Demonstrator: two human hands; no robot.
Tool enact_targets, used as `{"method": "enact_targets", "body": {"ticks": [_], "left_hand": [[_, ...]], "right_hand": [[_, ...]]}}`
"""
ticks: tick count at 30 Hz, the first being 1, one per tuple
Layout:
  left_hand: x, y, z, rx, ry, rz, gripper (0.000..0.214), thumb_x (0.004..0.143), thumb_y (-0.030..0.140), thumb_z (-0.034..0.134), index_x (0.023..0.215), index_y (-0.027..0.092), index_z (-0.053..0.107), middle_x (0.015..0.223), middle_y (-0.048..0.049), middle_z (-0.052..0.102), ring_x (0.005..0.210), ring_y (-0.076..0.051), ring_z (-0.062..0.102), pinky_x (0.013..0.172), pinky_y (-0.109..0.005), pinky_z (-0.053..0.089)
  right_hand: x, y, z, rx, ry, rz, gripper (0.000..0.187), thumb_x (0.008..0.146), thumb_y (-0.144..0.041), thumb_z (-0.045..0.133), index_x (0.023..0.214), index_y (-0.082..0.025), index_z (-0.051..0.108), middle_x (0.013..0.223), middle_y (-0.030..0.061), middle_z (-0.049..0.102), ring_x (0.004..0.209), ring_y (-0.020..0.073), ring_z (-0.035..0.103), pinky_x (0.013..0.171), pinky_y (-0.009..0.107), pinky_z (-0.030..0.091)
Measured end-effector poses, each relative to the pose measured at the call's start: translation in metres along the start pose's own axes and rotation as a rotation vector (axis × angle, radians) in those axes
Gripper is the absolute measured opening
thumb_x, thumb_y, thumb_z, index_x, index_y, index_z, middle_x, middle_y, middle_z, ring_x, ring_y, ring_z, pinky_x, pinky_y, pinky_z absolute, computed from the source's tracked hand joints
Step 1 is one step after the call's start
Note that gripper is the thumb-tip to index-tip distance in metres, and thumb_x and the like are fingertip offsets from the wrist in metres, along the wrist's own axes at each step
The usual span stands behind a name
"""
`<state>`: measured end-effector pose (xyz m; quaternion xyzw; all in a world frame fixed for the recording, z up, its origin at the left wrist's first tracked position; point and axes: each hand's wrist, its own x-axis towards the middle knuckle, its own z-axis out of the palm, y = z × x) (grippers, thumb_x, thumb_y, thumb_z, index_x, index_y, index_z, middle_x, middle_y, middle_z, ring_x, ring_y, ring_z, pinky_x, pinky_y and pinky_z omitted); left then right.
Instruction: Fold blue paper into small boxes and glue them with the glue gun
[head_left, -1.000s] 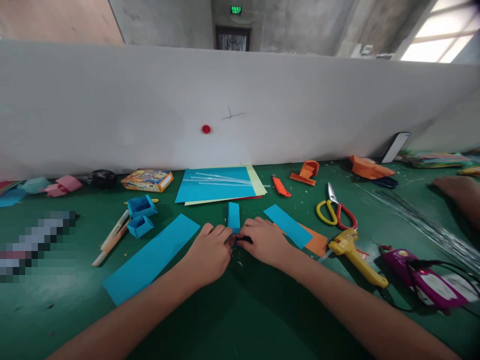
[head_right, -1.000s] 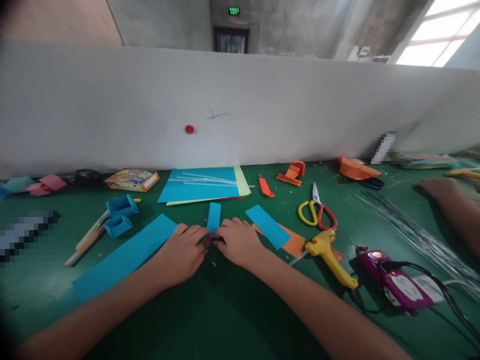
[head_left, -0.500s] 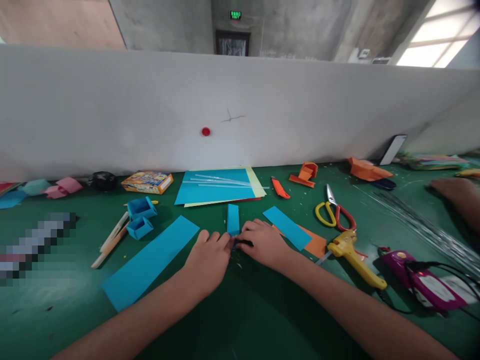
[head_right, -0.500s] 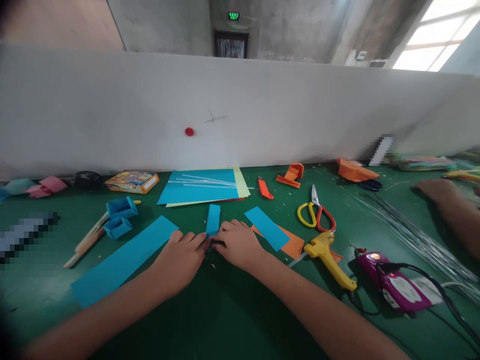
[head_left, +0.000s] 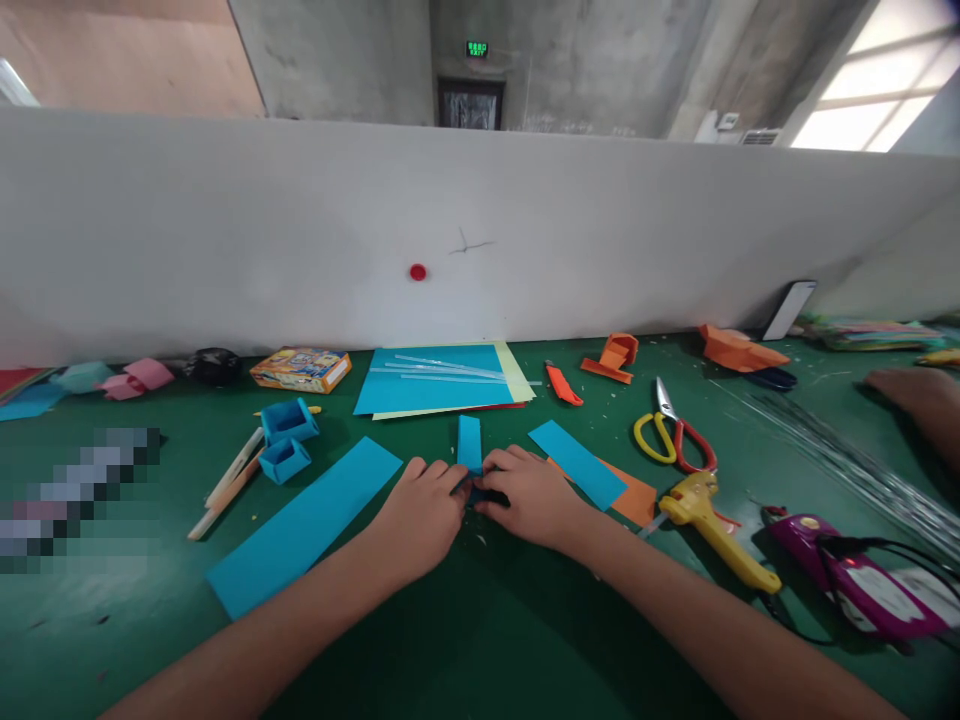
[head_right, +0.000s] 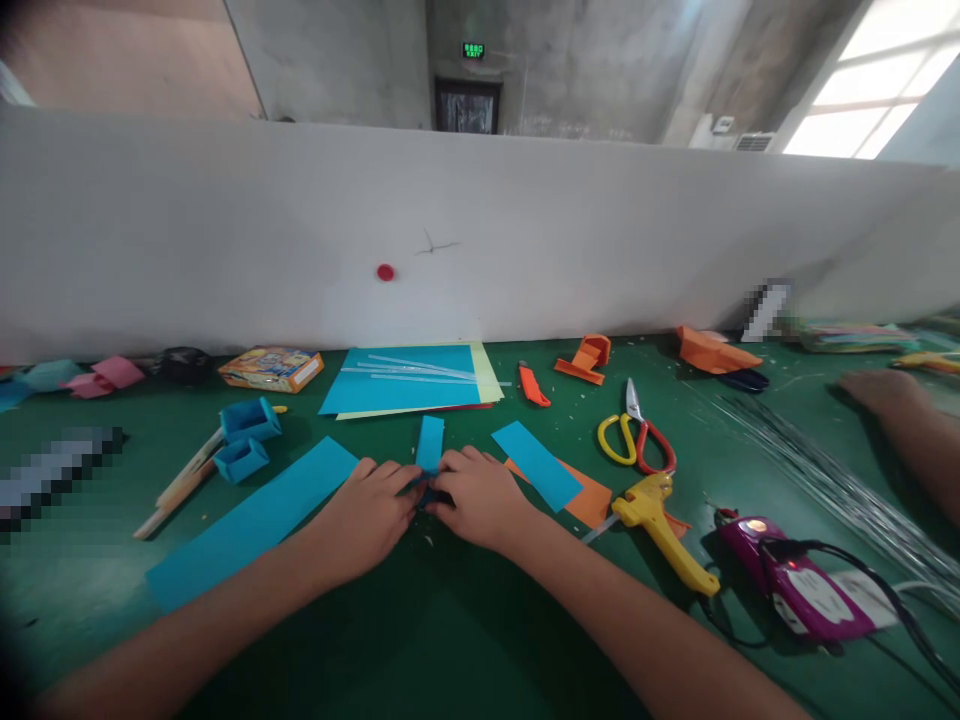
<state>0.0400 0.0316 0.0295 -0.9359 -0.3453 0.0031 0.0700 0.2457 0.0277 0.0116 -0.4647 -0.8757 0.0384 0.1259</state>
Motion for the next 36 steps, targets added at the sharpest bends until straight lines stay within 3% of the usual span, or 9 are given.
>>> {"method": "enact_targets", "body": {"ticks": [4,9,17,23,28,31,36], "left_hand": [[0.005,-0.022,0.0,-0.181,0.001,0.034,0.023,0.093,0.029,0.062,0.114,0.025,0.071,0.128,-0.005,0.064,0.108,-0.026,0.06,0.084,-0.04,0.038],[0.009,-0.038,0.011,-0.218,0.011,0.111,0.023,0.091,0.032,0.068,0.113,0.023,0.069,0.125,-0.0045,0.066,0.106,-0.025,0.062,0.083,-0.036,0.041],[0.009,-0.042,0.015,-0.201,0.045,0.165,0.023,0.091,0.032,0.067,0.111,0.021,0.067,0.12,-0.0061,0.066,0.105,-0.024,0.064,0.084,-0.035,0.045],[0.007,-0.038,0.01,-0.277,0.073,0.139,0.016,0.089,0.028,0.068,0.104,0.02,0.067,0.11,-0.0047,0.069,0.101,-0.022,0.064,0.085,-0.034,0.045],[0.009,-0.03,-0.004,-0.627,0.181,-0.028,0.007,0.089,0.023,0.063,0.088,0.019,0.07,0.088,-0.0014,0.07,0.087,-0.017,0.064,0.077,-0.029,0.044],[0.007,-0.024,-0.024,-0.95,0.124,-0.181,0.016,0.085,0.032,0.065,0.08,0.018,0.07,0.074,0.0008,0.063,0.071,-0.014,0.057,0.064,-0.024,0.041],[0.0,-0.017,-0.055,-1.362,0.012,-0.19,0.024,0.078,0.039,0.071,0.078,0.015,0.069,0.067,0.0024,0.056,0.063,-0.011,0.047,0.058,-0.022,0.036]], "right_hand": [[0.0,-0.003,-0.003,-0.045,-0.007,-0.054,0.025,0.095,-0.035,0.062,0.113,-0.019,0.069,0.111,0.0068,0.065,0.103,0.0249,0.055,0.086,0.038,0.046],[0.002,-0.007,-0.002,-0.176,-0.026,-0.114,0.025,0.098,-0.033,0.057,0.113,-0.015,0.065,0.112,0.0099,0.065,0.102,0.0257,0.058,0.086,0.039,0.047],[0.004,-0.009,0.004,-0.212,0.001,-0.105,0.019,0.097,-0.031,0.058,0.107,-0.014,0.064,0.107,0.011,0.066,0.097,0.0267,0.059,0.08,0.039,0.046],[0.004,-0.007,0.004,-0.17,0.038,-0.105,0.021,0.105,-0.021,0.044,0.101,-0.016,0.064,0.101,0.0093,0.069,0.092,0.0244,0.06,0.077,0.037,0.043],[-0.002,-0.011,-0.009,-0.015,0.126,-0.066,0.022,0.107,-0.024,0.038,0.112,-0.019,0.059,0.104,0.0066,0.069,0.09,0.0195,0.062,0.073,0.031,0.044],[-0.009,-0.019,-0.022,0.189,0.291,-0.113,0.014,0.101,-0.026,0.048,0.108,-0.019,0.059,0.101,0.0071,0.07,0.089,0.0216,0.061,0.075,0.033,0.044],[-0.018,-0.037,-0.05,0.527,0.401,-0.092,0.01,0.094,-0.023,0.056,0.104,-0.022,0.06,0.091,0.0035,0.067,0.081,0.0173,0.061,0.07,0.029,0.047]]}}
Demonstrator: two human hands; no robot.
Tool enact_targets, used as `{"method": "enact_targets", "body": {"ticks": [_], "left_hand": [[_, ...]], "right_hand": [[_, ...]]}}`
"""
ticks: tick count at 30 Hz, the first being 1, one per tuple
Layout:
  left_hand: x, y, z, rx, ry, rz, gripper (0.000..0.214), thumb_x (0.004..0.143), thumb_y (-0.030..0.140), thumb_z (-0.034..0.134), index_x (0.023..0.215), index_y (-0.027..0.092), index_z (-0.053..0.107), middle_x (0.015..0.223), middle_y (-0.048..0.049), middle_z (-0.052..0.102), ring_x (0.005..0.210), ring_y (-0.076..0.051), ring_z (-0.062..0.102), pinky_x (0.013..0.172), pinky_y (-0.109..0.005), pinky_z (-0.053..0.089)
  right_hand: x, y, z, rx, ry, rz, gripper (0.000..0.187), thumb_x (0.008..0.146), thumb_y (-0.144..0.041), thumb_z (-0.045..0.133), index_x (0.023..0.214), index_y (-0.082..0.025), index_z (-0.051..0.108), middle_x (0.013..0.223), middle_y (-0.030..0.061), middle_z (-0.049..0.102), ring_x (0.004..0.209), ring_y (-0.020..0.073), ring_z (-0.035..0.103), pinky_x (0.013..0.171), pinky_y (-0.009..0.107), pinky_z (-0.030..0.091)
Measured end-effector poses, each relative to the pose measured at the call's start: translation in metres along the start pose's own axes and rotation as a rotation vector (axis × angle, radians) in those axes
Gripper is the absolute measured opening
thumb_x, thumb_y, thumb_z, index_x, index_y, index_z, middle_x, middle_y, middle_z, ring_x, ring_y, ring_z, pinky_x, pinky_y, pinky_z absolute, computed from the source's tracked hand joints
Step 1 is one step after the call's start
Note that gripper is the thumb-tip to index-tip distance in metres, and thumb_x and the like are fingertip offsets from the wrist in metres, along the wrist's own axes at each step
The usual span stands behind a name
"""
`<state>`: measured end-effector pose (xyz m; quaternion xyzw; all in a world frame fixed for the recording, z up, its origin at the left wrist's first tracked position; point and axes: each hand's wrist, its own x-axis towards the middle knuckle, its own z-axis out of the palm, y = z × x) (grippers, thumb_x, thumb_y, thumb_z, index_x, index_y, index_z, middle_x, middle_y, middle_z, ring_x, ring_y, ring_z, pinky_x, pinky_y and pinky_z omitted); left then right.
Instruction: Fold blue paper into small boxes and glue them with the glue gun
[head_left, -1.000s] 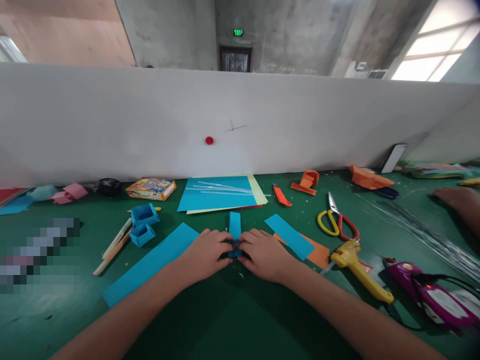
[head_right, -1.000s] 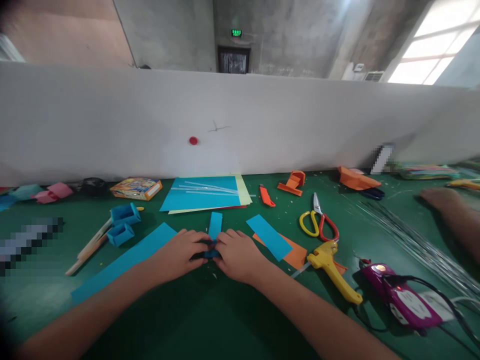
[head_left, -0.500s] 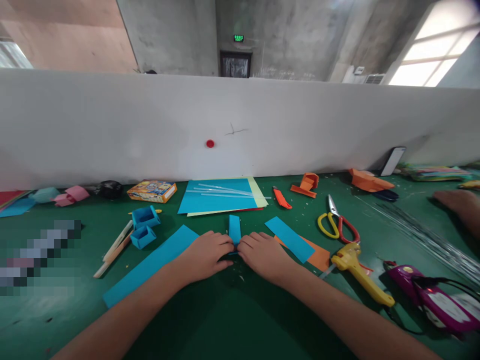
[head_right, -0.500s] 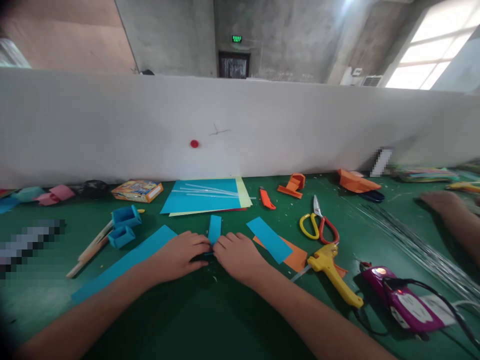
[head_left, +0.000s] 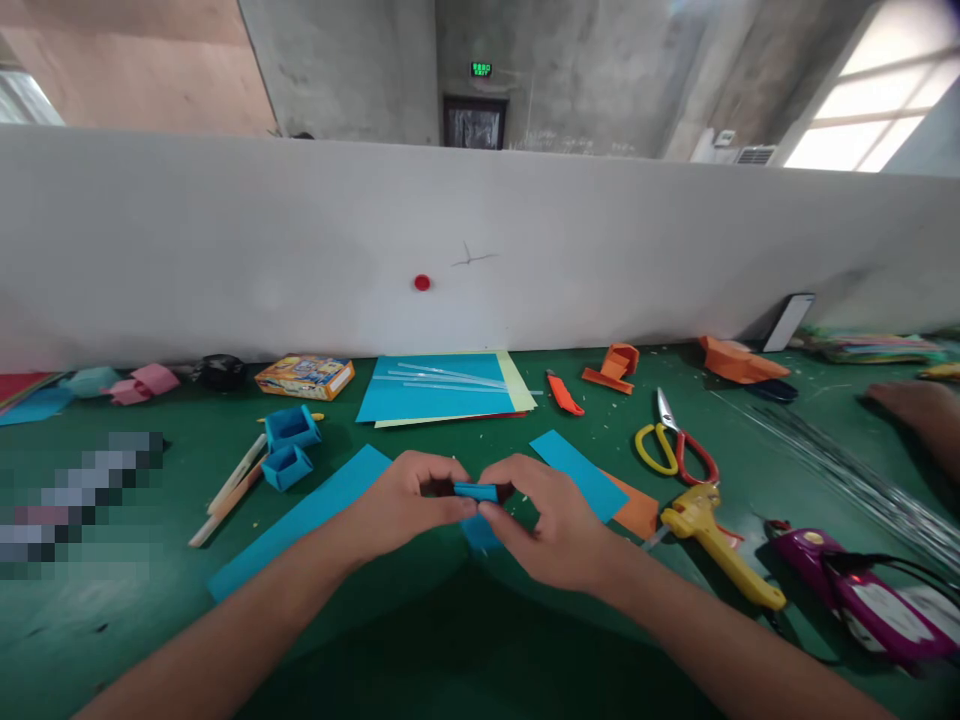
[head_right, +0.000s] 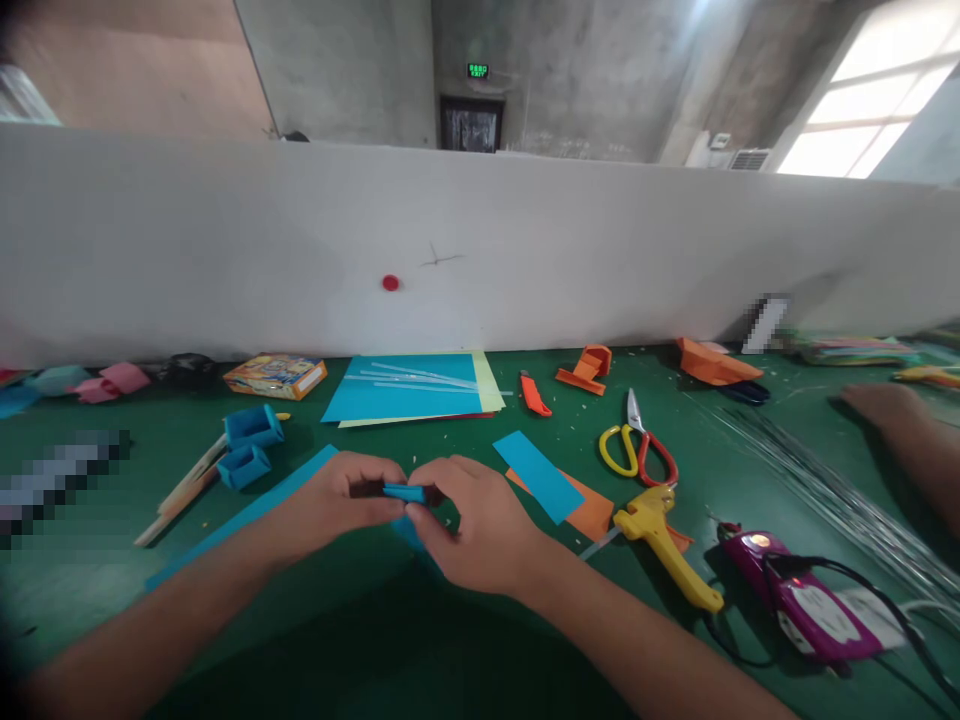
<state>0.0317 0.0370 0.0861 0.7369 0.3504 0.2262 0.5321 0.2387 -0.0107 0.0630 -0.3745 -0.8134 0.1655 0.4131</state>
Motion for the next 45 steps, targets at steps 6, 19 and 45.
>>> {"method": "enact_targets", "body": {"ticks": [6,19,45], "left_hand": [[-0.002,0.004,0.001,-0.053,0.012,-0.045,0.032,0.076,0.046,0.071,0.071,0.015,0.065,0.06,0.0041,0.048,0.057,-0.009,0.039,0.053,-0.021,0.03],[0.023,-0.057,-0.003,0.564,0.093,0.011,0.018,0.084,0.035,0.064,0.086,0.019,0.073,0.078,-0.0002,0.07,0.072,-0.016,0.061,0.061,-0.024,0.039],[0.014,-0.072,0.016,1.333,0.04,0.471,0.021,0.1,0.018,0.049,0.091,0.018,0.068,0.085,-0.0052,0.063,0.08,-0.021,0.054,0.072,-0.037,0.032]], "right_hand": [[0.007,-0.008,-0.011,0.123,-0.032,0.065,0.01,0.092,-0.029,0.061,0.099,-0.022,0.06,0.089,0.0021,0.066,0.078,0.0157,0.061,0.069,0.027,0.05],[0.006,0.046,0.022,-0.25,-0.285,0.316,0.006,0.088,-0.023,0.069,0.092,-0.021,0.067,0.092,0.0035,0.071,0.091,0.0221,0.06,0.07,0.03,0.041],[0.003,0.058,0.023,-0.522,-0.478,-0.005,0.014,0.091,-0.026,0.062,0.1,-0.017,0.068,0.1,0.0068,0.066,0.091,0.0219,0.056,0.077,0.034,0.041]]}}
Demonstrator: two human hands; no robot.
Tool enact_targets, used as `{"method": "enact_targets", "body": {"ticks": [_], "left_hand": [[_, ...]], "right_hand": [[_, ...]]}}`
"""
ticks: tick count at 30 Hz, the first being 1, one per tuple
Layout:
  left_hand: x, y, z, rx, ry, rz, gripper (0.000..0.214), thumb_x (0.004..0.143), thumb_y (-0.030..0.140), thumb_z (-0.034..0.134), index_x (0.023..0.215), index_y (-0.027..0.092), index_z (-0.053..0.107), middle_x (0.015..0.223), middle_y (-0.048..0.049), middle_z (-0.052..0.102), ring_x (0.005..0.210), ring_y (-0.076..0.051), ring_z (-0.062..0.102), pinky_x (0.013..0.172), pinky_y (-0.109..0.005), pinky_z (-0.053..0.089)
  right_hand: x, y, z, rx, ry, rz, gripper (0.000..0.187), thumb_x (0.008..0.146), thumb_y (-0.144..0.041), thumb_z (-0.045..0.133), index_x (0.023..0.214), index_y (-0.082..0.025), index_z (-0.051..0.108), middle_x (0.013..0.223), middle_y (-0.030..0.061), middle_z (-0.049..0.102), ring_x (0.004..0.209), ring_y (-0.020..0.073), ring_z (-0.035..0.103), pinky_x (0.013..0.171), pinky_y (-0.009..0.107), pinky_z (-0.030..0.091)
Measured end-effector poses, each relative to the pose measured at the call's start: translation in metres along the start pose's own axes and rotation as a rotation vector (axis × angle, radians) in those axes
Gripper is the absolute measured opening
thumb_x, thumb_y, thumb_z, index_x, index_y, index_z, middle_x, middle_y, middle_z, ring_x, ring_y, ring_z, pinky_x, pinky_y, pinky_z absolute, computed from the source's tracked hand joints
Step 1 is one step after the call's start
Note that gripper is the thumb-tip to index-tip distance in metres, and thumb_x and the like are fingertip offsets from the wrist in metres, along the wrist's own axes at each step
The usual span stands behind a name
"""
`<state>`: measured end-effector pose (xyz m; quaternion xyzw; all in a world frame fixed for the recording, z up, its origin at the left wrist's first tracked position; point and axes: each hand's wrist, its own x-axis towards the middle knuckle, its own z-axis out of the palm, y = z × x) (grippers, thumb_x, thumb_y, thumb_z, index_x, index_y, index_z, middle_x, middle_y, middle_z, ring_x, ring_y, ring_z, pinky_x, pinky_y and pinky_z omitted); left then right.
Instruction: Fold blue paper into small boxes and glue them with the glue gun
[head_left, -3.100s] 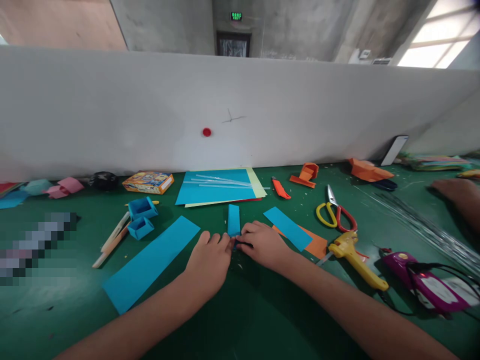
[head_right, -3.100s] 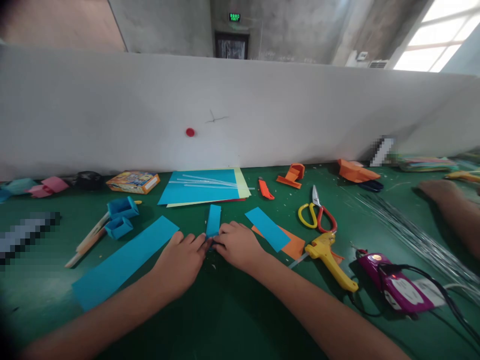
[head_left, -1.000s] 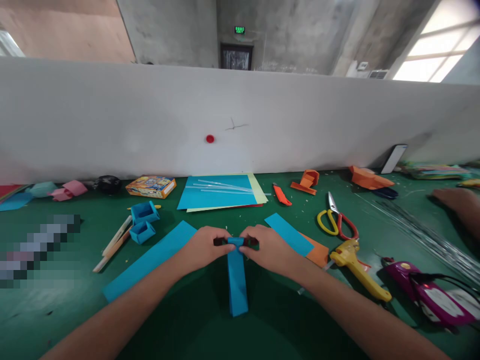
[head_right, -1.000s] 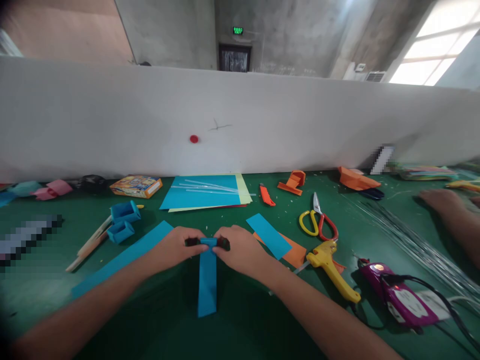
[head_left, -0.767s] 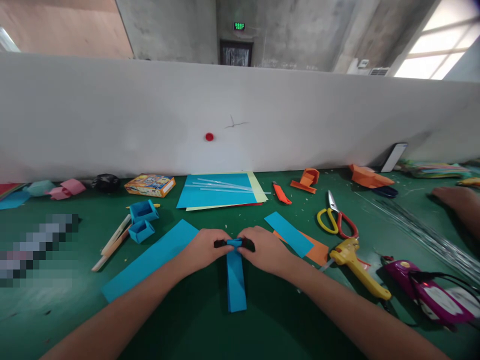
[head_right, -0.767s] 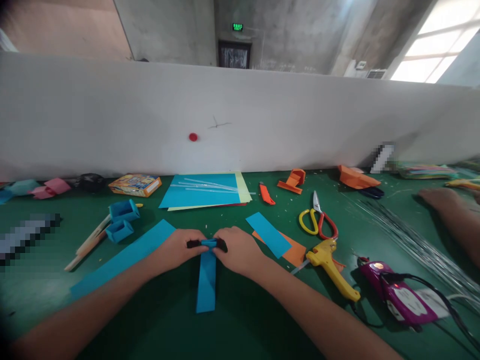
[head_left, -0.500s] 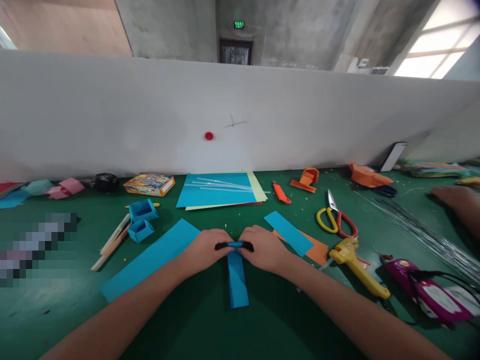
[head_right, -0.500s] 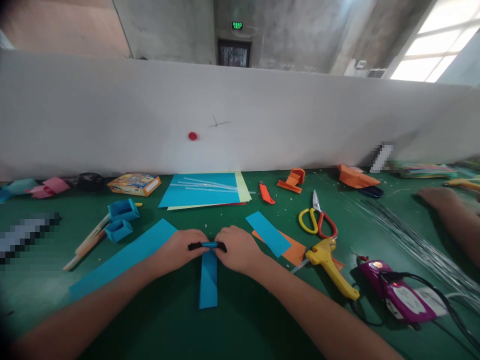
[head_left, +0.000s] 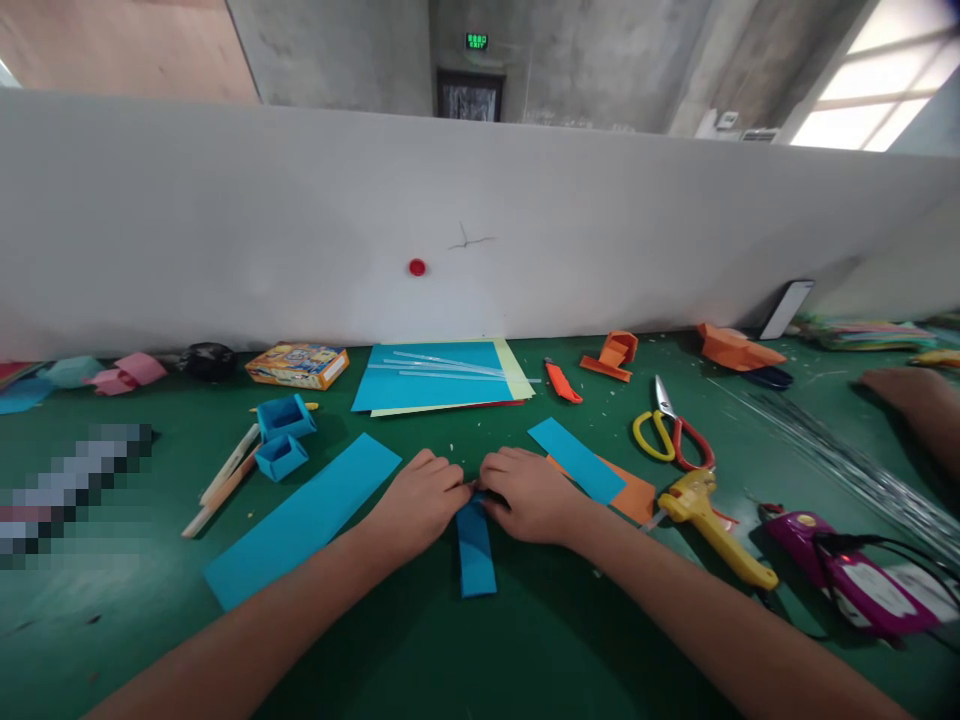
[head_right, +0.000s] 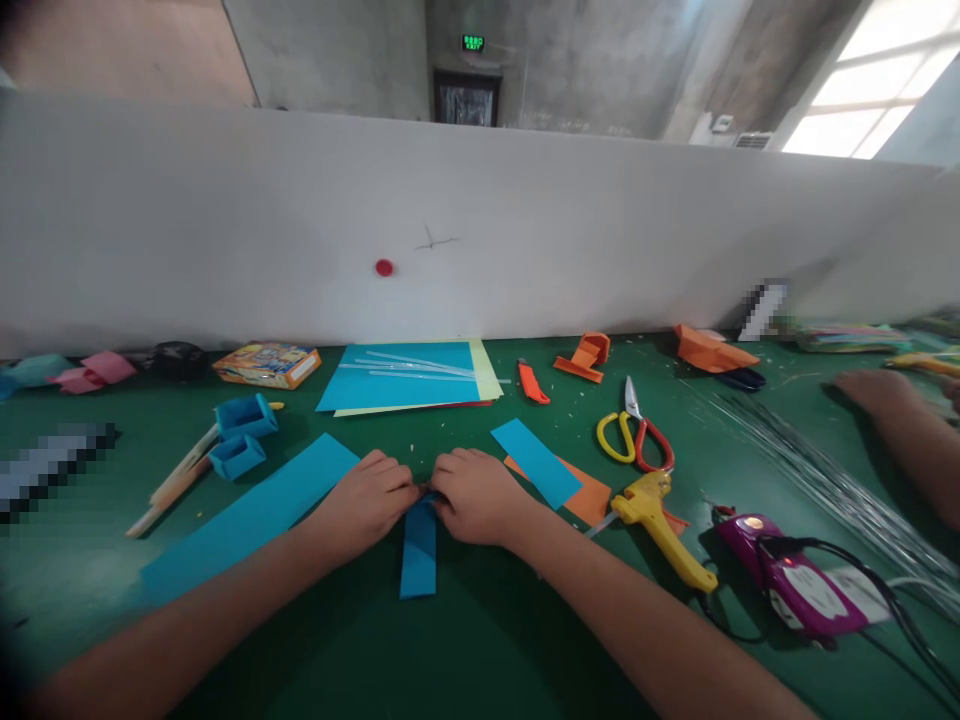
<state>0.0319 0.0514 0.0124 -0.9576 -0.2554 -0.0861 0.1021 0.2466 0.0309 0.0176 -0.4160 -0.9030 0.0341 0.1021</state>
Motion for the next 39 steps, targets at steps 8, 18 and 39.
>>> {"method": "enact_targets", "body": {"ticks": [8,18,39], "left_hand": [[-0.003,-0.003,-0.015,-0.206,-0.115,-0.002,0.016,0.094,0.025,0.058,0.101,0.018,0.07,0.096,-0.006,0.063,0.089,-0.021,0.058,0.08,-0.037,0.038],[-0.001,-0.001,-0.017,-0.272,-0.081,-0.082,0.021,0.096,0.024,0.056,0.088,0.021,0.075,0.103,-0.0045,0.066,0.102,-0.022,0.059,0.085,-0.039,0.035],[-0.002,0.0,-0.015,-0.43,-0.143,-0.391,0.027,0.082,0.036,0.072,0.106,0.026,0.066,0.11,-0.0028,0.064,0.105,-0.028,0.056,0.086,-0.043,0.039]], "right_hand": [[-0.003,-0.001,-0.002,0.014,-0.028,0.004,0.021,0.095,-0.032,0.061,0.108,-0.02,0.072,0.104,0.0064,0.066,0.094,0.0222,0.057,0.08,0.036,0.042],[-0.004,-0.005,-0.005,0.067,-0.042,0.102,0.02,0.093,-0.037,0.067,0.104,-0.022,0.074,0.103,0.006,0.066,0.096,0.0249,0.056,0.076,0.037,0.04],[0.001,0.003,0.011,0.329,0.07,0.207,0.026,0.076,-0.029,0.082,0.094,-0.021,0.065,0.095,0.0029,0.066,0.089,0.0223,0.052,0.077,0.034,0.039]]}}
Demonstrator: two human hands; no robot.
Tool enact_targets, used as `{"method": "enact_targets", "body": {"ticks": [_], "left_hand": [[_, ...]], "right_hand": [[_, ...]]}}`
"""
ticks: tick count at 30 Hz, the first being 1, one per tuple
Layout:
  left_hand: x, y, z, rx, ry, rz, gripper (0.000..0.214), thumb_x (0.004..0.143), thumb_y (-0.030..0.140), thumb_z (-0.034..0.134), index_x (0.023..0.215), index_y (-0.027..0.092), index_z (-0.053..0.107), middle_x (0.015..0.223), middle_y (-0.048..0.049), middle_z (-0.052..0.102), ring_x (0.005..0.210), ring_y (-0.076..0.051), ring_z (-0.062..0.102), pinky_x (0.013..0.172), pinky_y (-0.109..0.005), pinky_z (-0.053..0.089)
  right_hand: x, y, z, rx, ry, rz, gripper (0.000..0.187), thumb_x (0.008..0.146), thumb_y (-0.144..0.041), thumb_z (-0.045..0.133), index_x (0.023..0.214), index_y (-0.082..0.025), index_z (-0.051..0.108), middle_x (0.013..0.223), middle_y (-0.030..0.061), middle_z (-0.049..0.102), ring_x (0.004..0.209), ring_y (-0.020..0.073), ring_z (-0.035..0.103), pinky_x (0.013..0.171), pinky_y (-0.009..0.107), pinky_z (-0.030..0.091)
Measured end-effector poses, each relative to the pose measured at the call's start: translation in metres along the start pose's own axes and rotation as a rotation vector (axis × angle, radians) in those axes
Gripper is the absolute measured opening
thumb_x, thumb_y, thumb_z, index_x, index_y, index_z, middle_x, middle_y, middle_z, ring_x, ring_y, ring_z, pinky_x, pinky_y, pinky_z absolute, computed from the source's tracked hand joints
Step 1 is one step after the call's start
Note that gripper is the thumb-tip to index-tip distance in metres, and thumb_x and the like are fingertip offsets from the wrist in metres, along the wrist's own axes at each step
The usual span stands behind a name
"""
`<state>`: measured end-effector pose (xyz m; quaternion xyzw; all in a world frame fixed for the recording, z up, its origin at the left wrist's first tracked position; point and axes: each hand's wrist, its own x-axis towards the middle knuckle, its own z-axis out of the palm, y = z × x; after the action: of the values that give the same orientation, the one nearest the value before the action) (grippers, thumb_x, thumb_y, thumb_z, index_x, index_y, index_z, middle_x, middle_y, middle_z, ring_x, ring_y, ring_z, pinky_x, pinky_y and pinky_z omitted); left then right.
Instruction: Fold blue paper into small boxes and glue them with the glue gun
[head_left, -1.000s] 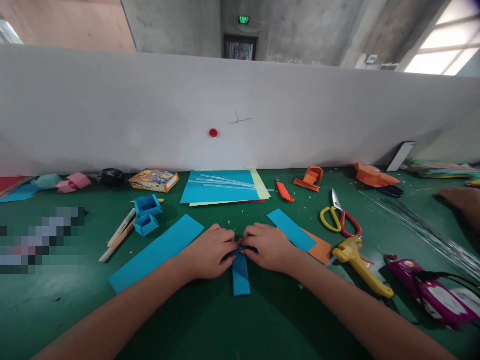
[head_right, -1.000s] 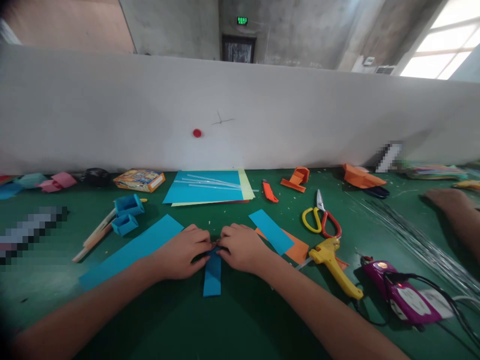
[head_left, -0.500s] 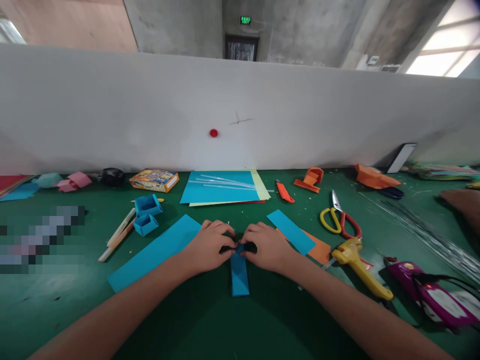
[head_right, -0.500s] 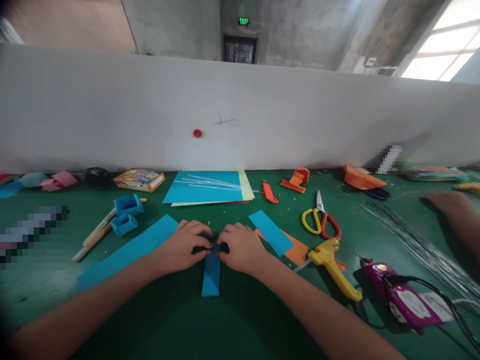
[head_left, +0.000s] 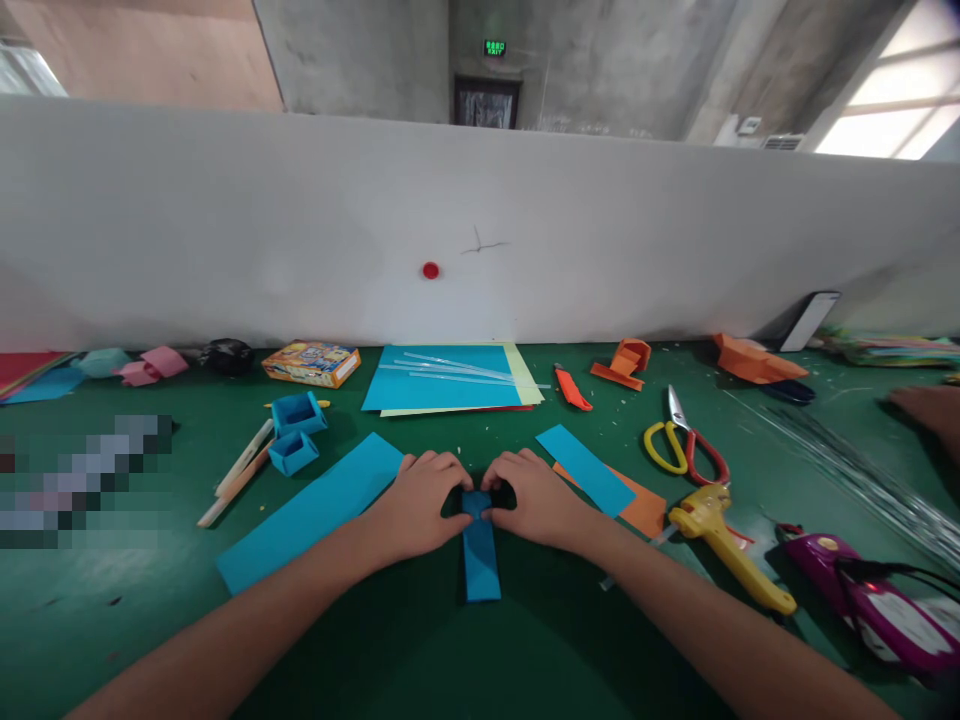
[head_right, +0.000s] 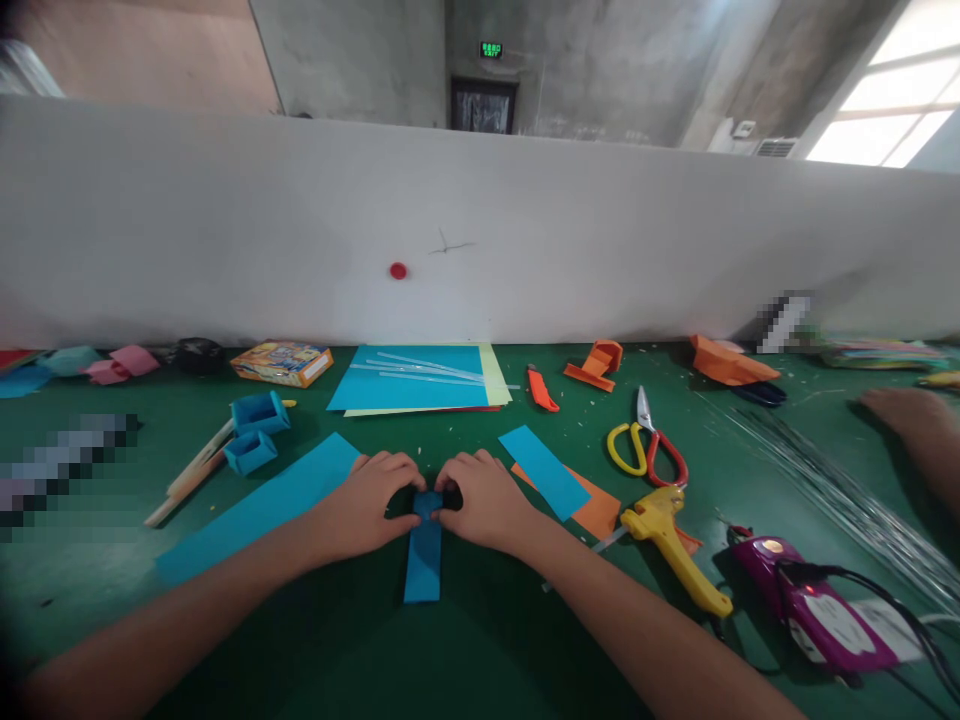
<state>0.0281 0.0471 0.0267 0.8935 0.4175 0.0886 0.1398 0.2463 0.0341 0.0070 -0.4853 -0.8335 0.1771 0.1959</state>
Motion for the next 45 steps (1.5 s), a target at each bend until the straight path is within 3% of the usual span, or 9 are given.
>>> {"method": "enact_targets", "body": {"ticks": [6,10,15,20,24,27,33,40,45], "left_hand": [[-0.001,0.004,0.003,-0.018,-0.011,-0.034,0.023,0.084,0.031,0.068,0.105,0.024,0.063,0.108,-0.0046,0.062,0.105,-0.028,0.057,0.086,-0.041,0.041],[-0.004,0.011,0.001,-0.03,-0.032,-0.051,0.021,0.086,0.025,0.064,0.107,0.022,0.059,0.11,-0.0058,0.062,0.105,-0.028,0.055,0.086,-0.042,0.04],[-0.004,0.014,0.003,-0.069,-0.01,-0.037,0.023,0.083,0.019,0.062,0.105,0.021,0.057,0.108,-0.0057,0.062,0.102,-0.027,0.055,0.084,-0.04,0.04],[-0.002,0.017,0.0,-0.105,0.168,-0.026,0.017,0.086,0.013,0.058,0.099,0.023,0.062,0.101,-0.0014,0.067,0.095,-0.021,0.06,0.082,-0.038,0.039],[-0.009,0.021,-0.004,0.025,0.467,0.04,0.02,0.092,0.013,0.054,0.094,0.027,0.068,0.105,0.0,0.07,0.103,-0.021,0.062,0.091,-0.042,0.033],[-0.013,0.02,-0.001,0.097,0.537,0.115,0.024,0.094,0.012,0.051,0.095,0.029,0.069,0.108,0.0013,0.073,0.104,-0.021,0.063,0.095,-0.044,0.03],[-0.01,0.013,0.014,0.088,0.412,0.104,0.022,0.091,0.007,0.051,0.094,0.024,0.065,0.105,-0.0003,0.073,0.106,-0.022,0.062,0.092,-0.043,0.032],[-0.012,0.017,0.025,-0.005,0.256,-0.028,0.016,0.087,0.011,0.056,0.094,0.023,0.065,0.093,-0.0013,0.072,0.093,-0.023,0.063,0.083,-0.041,0.037],[-0.012,0.017,0.023,-0.044,0.22,-0.069,0.014,0.087,0.016,0.059,0.094,0.024,0.067,0.092,-0.0011,0.074,0.09,-0.023,0.066,0.088,-0.042,0.04]], "right_hand": [[0.0,-0.002,-0.001,0.038,-0.014,-0.005,0.03,0.078,-0.029,0.081,0.105,-0.023,0.069,0.101,0.004,0.066,0.094,0.0227,0.054,0.083,0.036,0.039],[0.0,-0.004,-0.003,0.059,-0.016,0.005,0.015,0.084,-0.03,0.076,0.096,-0.022,0.071,0.099,0.0043,0.067,0.092,0.0224,0.055,0.081,0.036,0.039],[0.001,-0.006,-0.003,0.104,0.005,0.005,0.017,0.077,-0.021,0.08,0.088,-0.021,0.068,0.095,0.0024,0.067,0.089,0.0209,0.057,0.08,0.035,0.04],[-0.002,-0.012,-0.005,0.173,0.124,-0.002,0.015,0.083,-0.009,0.067,0.088,-0.022,0.061,0.093,0.001,0.067,0.089,0.018,0.06,0.075,0.03,0.045],[-0.009,-0.015,-0.007,0.08,0.36,-0.229,0.01,0.091,-0.014,0.058,0.09,-0.024,0.061,0.101,0.006,0.069,0.098,0.0216,0.061,0.085,0.037,0.047],[-0.013,-0.015,-0.004,-0.076,0.397,-0.321,0.015,0.096,-0.017,0.052,0.091,-0.024,0.064,0.106,0.0068,0.072,0.1,0.0226,0.062,0.088,0.04,0.046],[-0.014,-0.012,0.004,-0.103,0.339,-0.285,0.017,0.094,-0.012,0.053,0.097,-0.024,0.065,0.106,0.0042,0.074,0.1,0.0225,0.06,0.088,0.036,0.045],[-0.013,-0.015,0.011,-0.022,0.119,0.025,0.016,0.086,-0.011,0.062,0.095,-0.024,0.065,0.087,0.0032,0.066,0.088,0.0214,0.058,0.071,0.03,0.041],[-0.01,-0.018,0.009,0.015,0.093,0.042,0.017,0.087,-0.009,0.062,0.095,-0.024,0.064,0.089,0.003,0.067,0.095,0.0224,0.056,0.075,0.03,0.041]]}}
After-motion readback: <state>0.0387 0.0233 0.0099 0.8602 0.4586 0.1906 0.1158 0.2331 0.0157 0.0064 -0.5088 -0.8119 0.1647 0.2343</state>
